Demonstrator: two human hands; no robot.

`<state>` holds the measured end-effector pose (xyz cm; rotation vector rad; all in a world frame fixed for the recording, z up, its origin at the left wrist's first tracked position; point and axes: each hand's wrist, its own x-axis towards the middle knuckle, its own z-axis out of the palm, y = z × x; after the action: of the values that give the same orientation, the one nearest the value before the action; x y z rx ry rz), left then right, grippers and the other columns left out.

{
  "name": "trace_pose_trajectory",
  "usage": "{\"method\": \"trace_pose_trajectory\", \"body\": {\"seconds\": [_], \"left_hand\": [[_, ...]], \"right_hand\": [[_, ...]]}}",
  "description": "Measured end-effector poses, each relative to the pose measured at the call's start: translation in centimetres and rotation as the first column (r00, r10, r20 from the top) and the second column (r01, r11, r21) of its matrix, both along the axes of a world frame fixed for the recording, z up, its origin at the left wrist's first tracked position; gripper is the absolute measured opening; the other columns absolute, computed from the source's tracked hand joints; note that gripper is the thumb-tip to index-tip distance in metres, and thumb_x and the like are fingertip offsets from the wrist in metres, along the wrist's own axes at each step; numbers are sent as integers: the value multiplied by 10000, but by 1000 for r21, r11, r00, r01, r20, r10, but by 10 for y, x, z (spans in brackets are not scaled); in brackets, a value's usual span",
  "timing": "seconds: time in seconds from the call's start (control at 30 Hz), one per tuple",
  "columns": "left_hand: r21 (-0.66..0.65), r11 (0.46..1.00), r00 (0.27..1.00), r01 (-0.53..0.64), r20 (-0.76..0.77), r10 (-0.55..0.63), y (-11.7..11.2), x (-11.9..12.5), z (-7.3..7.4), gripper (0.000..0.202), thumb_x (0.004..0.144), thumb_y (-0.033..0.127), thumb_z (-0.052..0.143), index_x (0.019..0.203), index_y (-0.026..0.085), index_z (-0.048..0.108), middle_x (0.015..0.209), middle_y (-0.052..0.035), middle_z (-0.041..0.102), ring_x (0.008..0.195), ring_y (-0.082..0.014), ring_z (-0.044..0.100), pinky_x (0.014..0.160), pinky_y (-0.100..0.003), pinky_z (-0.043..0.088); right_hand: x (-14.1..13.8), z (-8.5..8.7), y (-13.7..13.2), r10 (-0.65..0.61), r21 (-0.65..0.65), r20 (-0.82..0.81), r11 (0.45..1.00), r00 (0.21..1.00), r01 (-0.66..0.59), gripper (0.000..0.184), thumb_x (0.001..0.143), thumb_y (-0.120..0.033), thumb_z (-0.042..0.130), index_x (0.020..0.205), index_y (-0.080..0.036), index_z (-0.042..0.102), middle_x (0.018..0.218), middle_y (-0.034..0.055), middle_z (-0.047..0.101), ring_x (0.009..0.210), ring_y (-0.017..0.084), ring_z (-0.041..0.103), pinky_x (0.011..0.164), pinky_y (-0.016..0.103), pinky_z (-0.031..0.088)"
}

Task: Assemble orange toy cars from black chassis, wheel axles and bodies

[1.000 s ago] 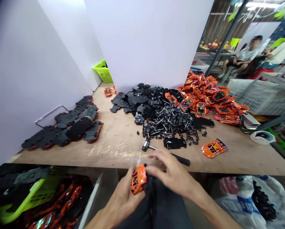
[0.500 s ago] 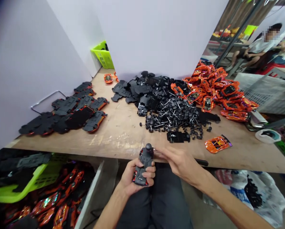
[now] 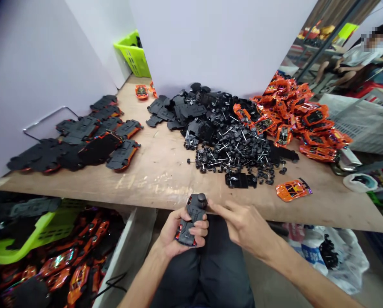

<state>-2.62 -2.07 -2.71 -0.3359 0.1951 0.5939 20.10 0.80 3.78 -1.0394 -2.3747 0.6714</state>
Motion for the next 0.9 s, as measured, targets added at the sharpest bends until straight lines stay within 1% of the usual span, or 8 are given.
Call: {"method": "trace_pose_trajectory", "body": {"seconds": [0.1,0.23,0.33,0.47,0.63,0.7,0.8,0.9], "left_hand": [[-17,1000,1000,3,8,-2,1,0,1,304,690,152,595,968,31,610,768,5,447,586,-74,463,628,-230,432],[-29,1000,1000,13,8,-12,1,-1,4,297,696,152,601,966,29,610,774,3,449,585,-73,473,630,-235,449],[-38,999,1000,14,-2,-14,1,-2,5,297,687,153,609,961,39,608,772,5,447,585,-74,478,623,-231,449],[-56,998,999,4,-36,-6,3,-1,7,299,688,154,610,969,53,602,769,7,457,579,-68,466,623,-223,449],[36,998,977,-43,-208,49,-4,3,9,249,710,194,672,929,78,644,829,-54,581,636,-93,531,677,-253,497],[139,990,904,-8,-422,67,-16,3,12,263,725,212,735,942,69,694,949,-129,671,771,-163,632,757,-311,538],[289,953,697,94,-703,145,-34,1,17,389,749,262,844,1082,86,748,1093,-162,728,905,-242,685,795,-358,558],[484,875,517,13,-752,408,-37,1,24,510,691,346,939,1129,151,764,1120,-123,760,985,-265,697,889,-376,552]], "right_hand": [[-12,-2,13,-155,66,-121,984,980,164,520,988,-57,509,1429,-295,648,1223,60,775,1091,219,755,973,351,625],[-21,-16,26,-25,31,-79,999,997,27,542,972,-35,486,1429,-276,648,1224,66,782,1003,203,774,897,325,643],[-8,-23,21,-107,31,-99,993,989,111,540,981,-51,486,1445,-284,633,1215,70,778,1024,211,766,902,342,644],[15,-19,9,-73,-17,-46,997,996,72,512,1016,-104,484,1469,-307,609,1261,57,764,1090,222,759,951,377,644],[12,-17,15,-266,-44,-89,964,960,263,387,1056,-224,518,1418,-269,648,1273,81,747,1143,238,724,1014,424,612],[5,-24,20,-233,-37,-49,972,971,231,378,1052,-208,507,1386,-271,673,1222,94,733,1106,240,709,980,426,612],[-2,-32,18,-297,63,-35,952,954,298,368,1031,-217,542,1358,-299,692,1239,119,690,1180,299,644,1037,531,550],[-9,-33,-3,-366,-104,-234,930,900,352,374,1038,-319,577,1410,-308,612,1294,111,667,1201,290,649,1059,508,546]]}}
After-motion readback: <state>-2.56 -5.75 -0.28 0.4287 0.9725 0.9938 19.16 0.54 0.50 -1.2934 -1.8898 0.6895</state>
